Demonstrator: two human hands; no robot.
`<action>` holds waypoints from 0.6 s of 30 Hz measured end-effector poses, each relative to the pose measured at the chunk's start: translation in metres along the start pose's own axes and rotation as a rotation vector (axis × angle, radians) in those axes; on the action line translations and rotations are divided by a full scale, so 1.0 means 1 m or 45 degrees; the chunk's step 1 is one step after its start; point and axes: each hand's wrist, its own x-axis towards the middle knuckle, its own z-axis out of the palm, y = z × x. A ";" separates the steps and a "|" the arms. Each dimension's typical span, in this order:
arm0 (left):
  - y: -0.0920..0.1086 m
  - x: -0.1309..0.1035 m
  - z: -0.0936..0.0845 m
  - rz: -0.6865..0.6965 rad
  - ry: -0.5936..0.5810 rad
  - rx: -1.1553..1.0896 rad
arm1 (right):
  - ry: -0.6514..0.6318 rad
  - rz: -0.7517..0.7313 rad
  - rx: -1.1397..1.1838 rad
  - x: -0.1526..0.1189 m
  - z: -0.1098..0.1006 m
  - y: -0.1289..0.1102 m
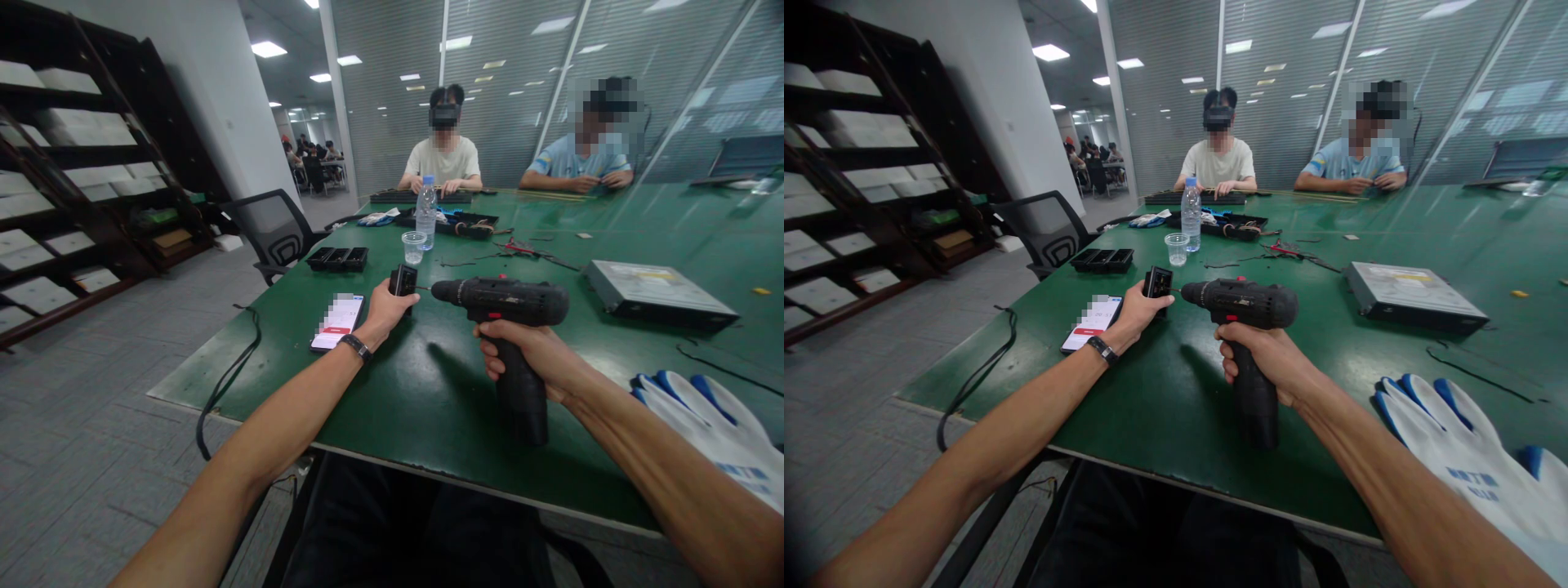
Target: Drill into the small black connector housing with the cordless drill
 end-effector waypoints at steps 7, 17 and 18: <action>-0.003 0.002 0.000 0.027 0.002 0.015 | -0.010 -0.010 -0.005 0.002 -0.002 0.001; -0.002 0.001 0.000 0.001 -0.007 -0.002 | -0.003 0.002 -0.005 0.000 0.000 0.000; -0.002 0.001 0.000 0.003 -0.005 -0.005 | 0.001 0.005 -0.008 0.000 0.000 0.000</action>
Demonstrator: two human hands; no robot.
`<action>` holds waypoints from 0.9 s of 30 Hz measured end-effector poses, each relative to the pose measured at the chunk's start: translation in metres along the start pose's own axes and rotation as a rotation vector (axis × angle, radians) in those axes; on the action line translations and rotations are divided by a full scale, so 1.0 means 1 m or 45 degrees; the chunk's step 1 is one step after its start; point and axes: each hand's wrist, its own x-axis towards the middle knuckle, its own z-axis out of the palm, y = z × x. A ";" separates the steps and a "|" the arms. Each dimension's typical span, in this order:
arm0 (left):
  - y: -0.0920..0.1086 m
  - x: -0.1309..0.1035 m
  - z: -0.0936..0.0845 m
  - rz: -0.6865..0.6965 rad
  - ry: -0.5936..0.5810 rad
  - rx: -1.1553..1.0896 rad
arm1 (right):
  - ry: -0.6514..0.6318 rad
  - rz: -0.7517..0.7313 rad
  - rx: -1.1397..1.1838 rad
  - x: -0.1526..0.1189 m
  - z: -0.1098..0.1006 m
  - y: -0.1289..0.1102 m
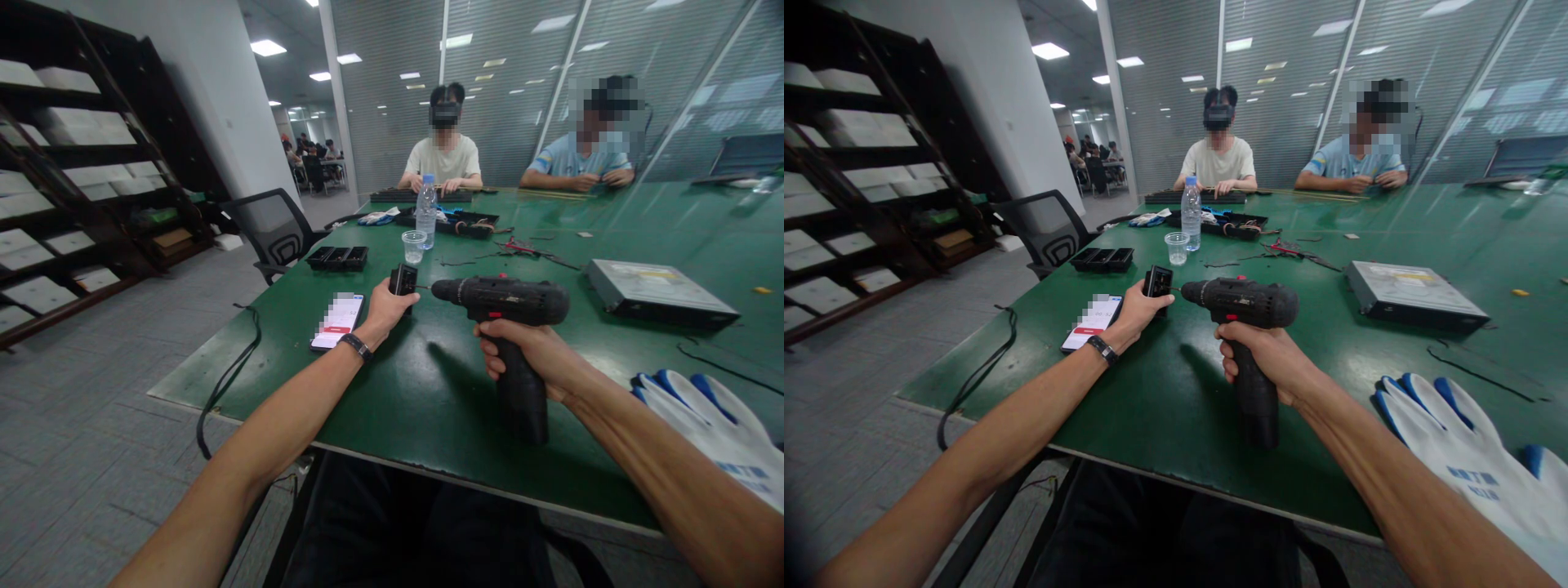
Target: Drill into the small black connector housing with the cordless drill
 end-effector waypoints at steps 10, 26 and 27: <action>0.000 0.001 -0.001 0.007 -0.006 0.021 | -0.002 -0.008 -0.014 -0.001 0.001 -0.001; 0.002 0.000 0.000 0.015 -0.002 0.035 | -0.001 -0.001 -0.011 0.000 0.002 -0.001; 0.002 0.000 0.000 0.017 -0.003 0.039 | 0.001 -0.001 -0.011 0.000 0.002 -0.001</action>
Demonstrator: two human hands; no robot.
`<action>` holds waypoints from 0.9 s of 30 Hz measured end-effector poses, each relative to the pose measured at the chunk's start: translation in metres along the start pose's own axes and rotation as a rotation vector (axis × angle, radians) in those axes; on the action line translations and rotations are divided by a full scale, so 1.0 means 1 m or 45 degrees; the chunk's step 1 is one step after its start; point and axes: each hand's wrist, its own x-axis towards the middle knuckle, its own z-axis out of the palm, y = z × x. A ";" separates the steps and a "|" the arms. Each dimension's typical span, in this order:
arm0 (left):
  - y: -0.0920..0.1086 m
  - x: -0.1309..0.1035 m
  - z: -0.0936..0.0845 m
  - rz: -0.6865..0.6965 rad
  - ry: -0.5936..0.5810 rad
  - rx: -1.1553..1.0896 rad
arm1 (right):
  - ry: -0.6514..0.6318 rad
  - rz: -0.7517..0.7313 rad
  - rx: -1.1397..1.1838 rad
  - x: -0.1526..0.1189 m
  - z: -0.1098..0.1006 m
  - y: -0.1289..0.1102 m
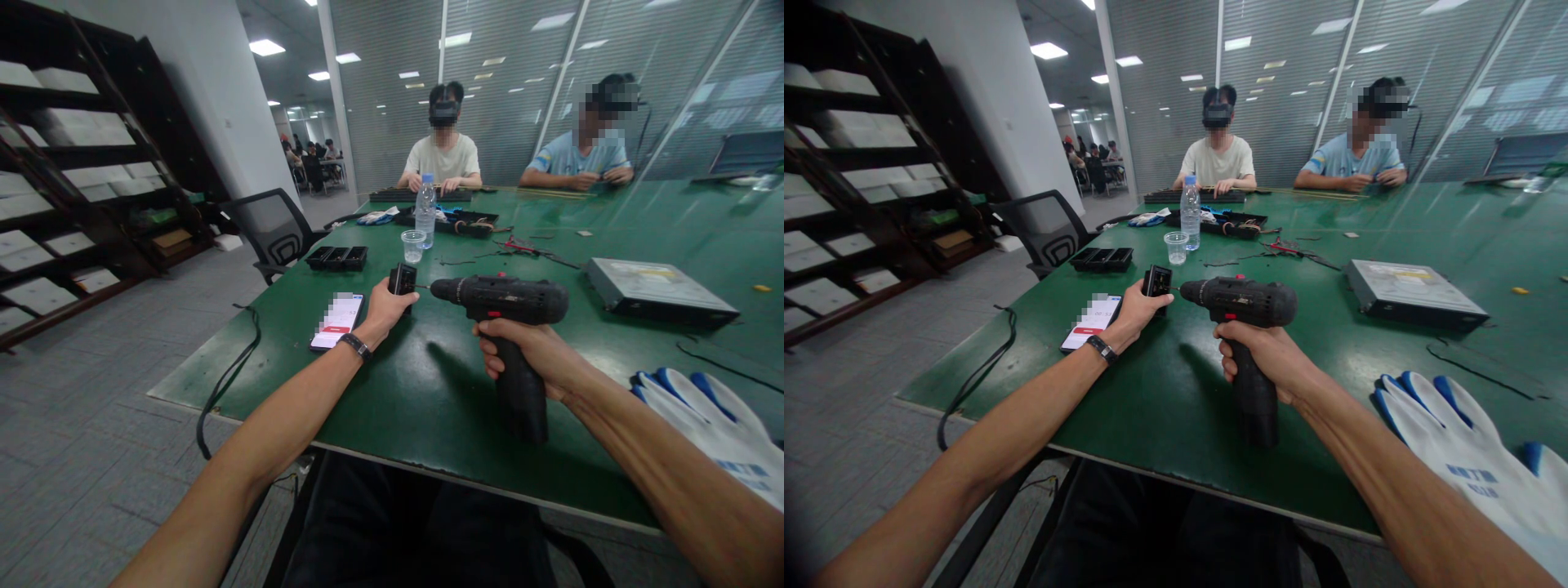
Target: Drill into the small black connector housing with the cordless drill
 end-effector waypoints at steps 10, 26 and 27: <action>-0.003 0.002 0.000 -0.001 0.002 -0.032 | -0.014 -0.005 0.015 0.000 -0.001 0.001; -0.007 0.004 0.001 0.009 0.004 -0.006 | -0.008 -0.012 0.004 0.001 -0.001 0.001; -0.006 0.003 0.000 0.007 0.005 -0.006 | -0.009 -0.012 0.004 0.001 -0.001 0.001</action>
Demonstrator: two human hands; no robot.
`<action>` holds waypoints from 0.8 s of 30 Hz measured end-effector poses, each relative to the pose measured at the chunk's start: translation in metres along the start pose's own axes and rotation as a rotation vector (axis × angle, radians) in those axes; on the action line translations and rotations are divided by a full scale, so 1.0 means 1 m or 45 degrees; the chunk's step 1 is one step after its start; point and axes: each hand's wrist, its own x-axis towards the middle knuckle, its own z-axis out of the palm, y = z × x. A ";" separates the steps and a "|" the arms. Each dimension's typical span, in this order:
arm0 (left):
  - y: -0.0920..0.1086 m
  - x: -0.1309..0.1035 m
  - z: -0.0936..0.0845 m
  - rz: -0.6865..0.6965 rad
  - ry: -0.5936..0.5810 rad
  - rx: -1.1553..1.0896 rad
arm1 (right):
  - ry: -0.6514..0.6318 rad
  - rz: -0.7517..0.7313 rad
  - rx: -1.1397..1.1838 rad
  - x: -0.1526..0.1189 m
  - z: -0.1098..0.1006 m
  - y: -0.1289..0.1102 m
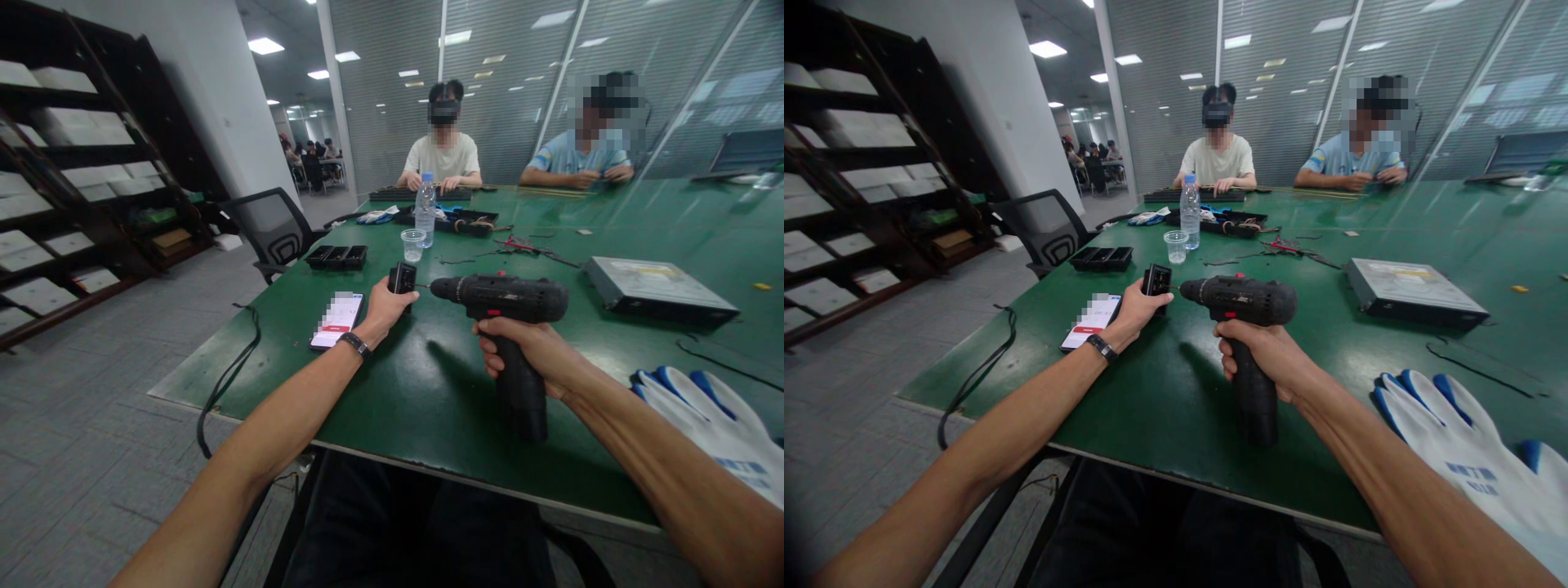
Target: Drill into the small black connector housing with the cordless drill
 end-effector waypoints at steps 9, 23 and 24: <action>0.005 -0.003 0.000 -0.014 0.011 0.007 | -0.003 0.005 0.009 -0.001 -0.001 0.000; 0.005 -0.003 0.001 -0.025 0.015 0.007 | -0.004 -0.001 0.002 -0.001 0.000 0.000; 0.006 -0.003 0.001 -0.025 0.010 0.011 | -0.005 -0.003 0.002 -0.001 0.000 0.000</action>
